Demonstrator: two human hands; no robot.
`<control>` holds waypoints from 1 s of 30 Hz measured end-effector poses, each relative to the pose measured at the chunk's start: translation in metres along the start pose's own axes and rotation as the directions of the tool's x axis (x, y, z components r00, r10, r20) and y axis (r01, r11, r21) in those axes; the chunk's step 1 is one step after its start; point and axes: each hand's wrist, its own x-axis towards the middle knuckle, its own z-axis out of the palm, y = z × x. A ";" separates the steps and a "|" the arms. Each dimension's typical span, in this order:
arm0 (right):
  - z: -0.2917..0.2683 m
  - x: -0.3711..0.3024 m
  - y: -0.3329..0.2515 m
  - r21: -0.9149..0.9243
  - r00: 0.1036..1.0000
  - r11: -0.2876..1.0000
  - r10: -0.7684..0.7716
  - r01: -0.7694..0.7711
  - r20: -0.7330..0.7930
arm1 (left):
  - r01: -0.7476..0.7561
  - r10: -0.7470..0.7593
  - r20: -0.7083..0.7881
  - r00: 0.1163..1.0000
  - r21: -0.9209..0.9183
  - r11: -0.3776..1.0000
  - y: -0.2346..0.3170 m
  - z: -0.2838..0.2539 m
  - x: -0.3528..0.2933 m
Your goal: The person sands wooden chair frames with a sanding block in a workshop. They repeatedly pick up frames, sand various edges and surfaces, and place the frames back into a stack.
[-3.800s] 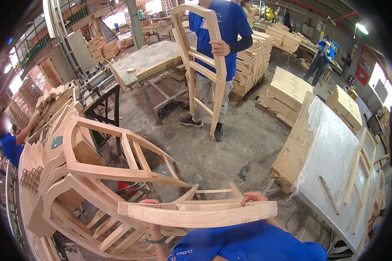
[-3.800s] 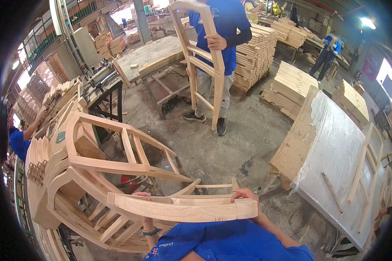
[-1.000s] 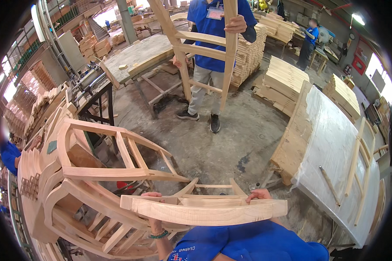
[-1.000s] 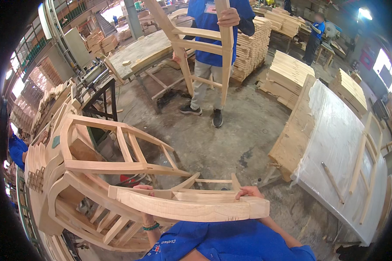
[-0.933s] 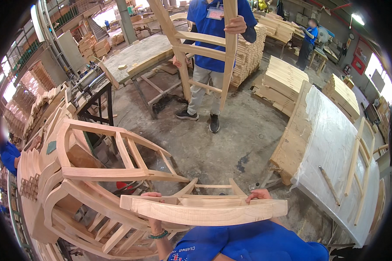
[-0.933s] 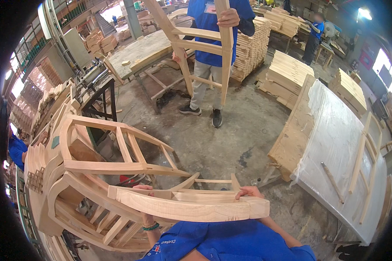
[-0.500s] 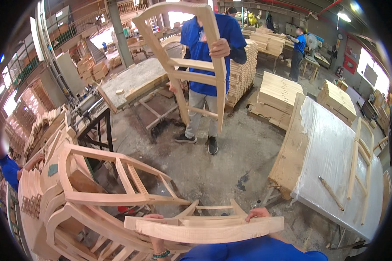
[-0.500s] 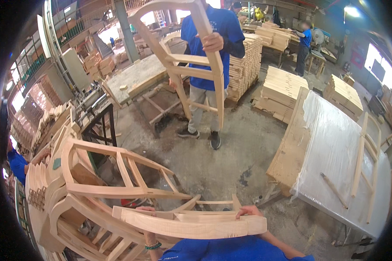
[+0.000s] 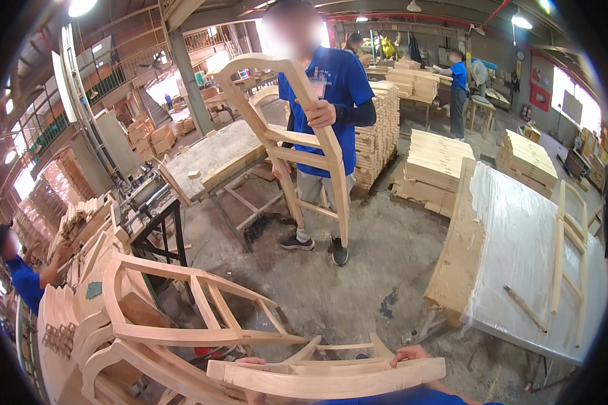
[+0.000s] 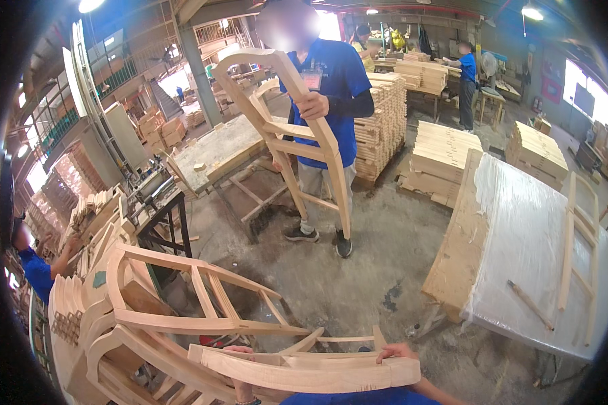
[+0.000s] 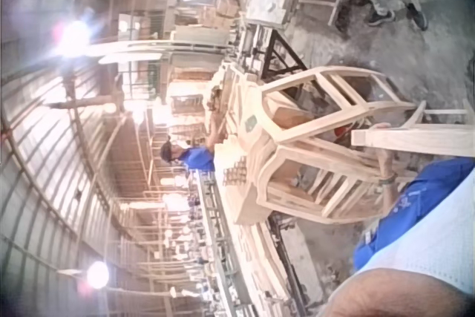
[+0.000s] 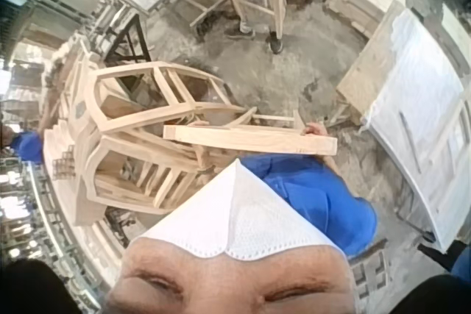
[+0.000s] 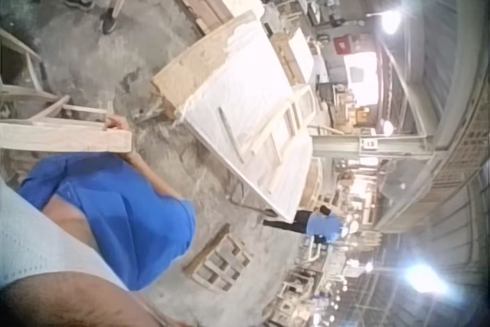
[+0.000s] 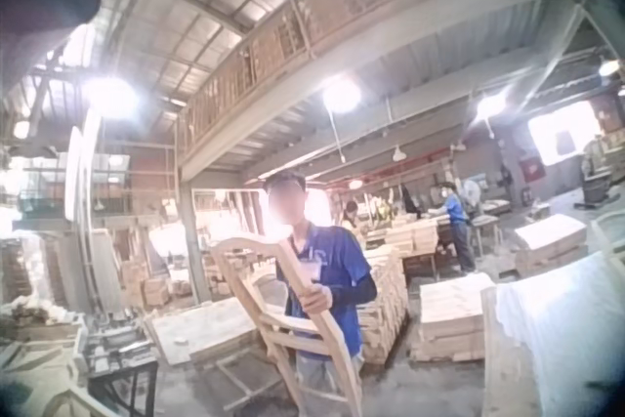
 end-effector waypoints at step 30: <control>-0.002 -0.010 -0.004 -0.146 0.989 0.978 -0.145 0.147 0.019 | -0.075 0.073 0.027 0.997 0.093 0.993 0.013 0.011 -0.005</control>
